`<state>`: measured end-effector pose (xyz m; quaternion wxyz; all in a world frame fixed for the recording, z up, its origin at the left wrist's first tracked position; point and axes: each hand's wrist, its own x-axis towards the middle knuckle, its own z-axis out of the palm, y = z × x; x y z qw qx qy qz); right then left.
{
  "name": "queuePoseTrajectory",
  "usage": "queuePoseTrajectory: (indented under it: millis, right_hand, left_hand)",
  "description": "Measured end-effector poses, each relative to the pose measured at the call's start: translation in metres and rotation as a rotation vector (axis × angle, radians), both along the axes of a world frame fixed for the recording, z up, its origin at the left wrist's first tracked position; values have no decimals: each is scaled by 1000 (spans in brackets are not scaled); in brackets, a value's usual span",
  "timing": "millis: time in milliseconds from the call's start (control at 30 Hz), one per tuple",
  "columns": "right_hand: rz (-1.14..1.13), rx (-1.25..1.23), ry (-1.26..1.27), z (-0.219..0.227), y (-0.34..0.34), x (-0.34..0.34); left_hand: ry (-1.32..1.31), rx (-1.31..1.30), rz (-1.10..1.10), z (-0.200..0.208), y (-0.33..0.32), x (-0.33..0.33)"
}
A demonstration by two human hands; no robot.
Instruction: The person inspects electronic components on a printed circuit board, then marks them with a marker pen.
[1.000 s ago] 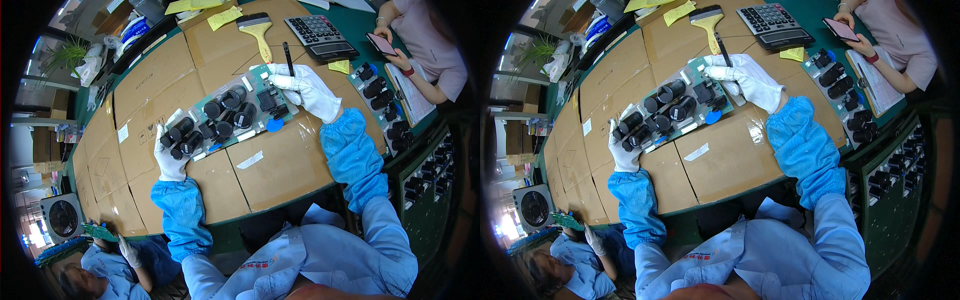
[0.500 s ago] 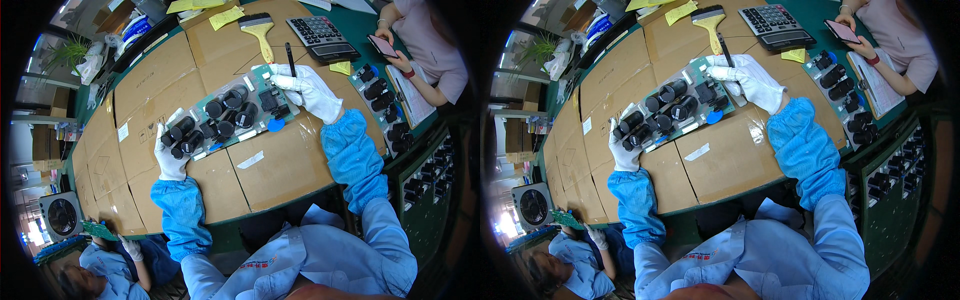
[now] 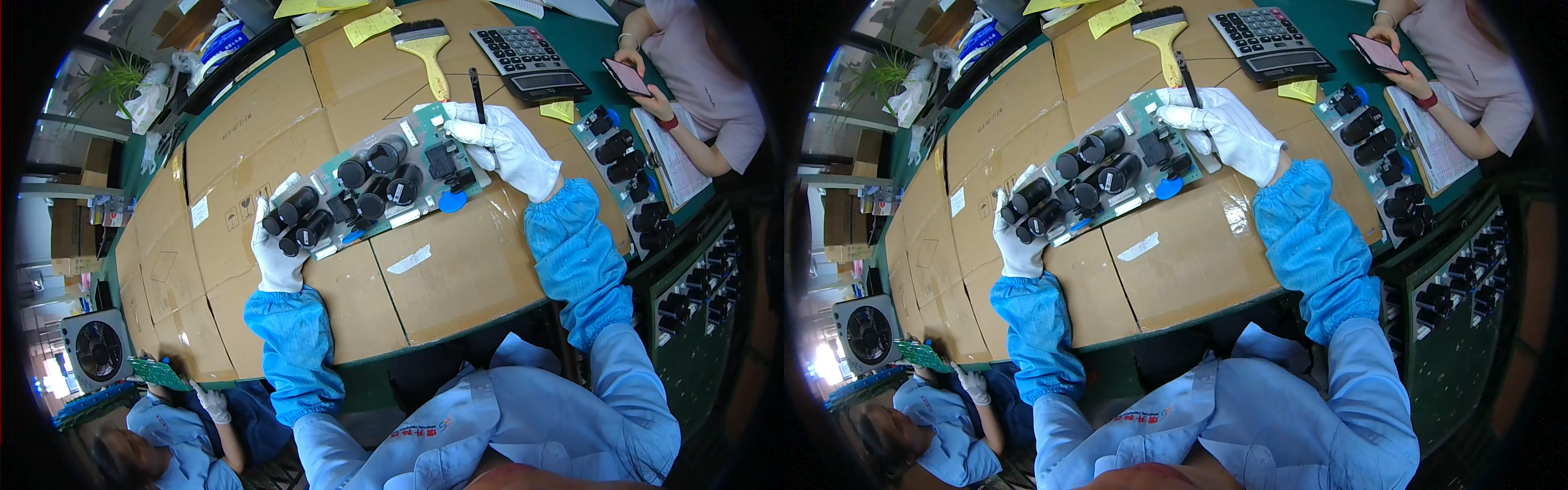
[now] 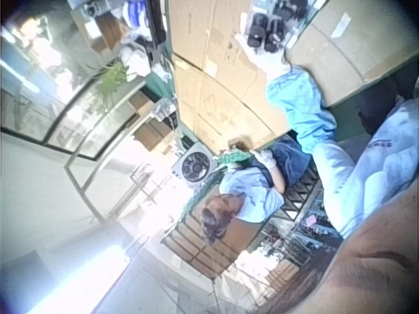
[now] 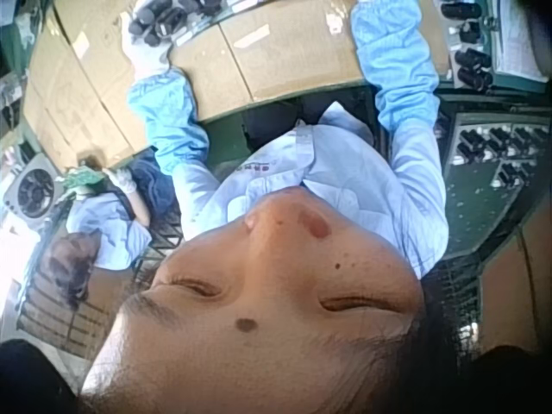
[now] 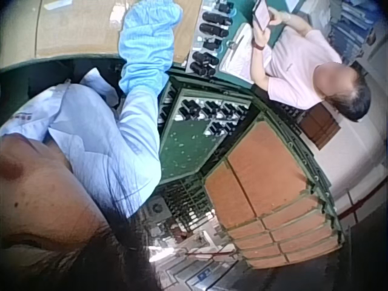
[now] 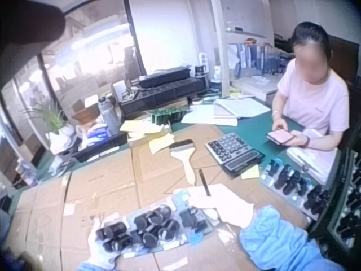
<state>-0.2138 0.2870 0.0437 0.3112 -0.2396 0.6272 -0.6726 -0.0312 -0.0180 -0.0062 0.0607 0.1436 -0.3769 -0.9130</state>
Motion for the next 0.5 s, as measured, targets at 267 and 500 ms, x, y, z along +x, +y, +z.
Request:
queuePoseTrajectory:
  millis: [267, 500]
  right_hand:
    - [9, 4, 44, -7, 1, -3]
    - [-10, 21, 56, -9, 0, -3]
  left_hand:
    - [-30, 5, 33, 0, 2, -1]
    - [-25, -2, 48, 2, 3, 0]
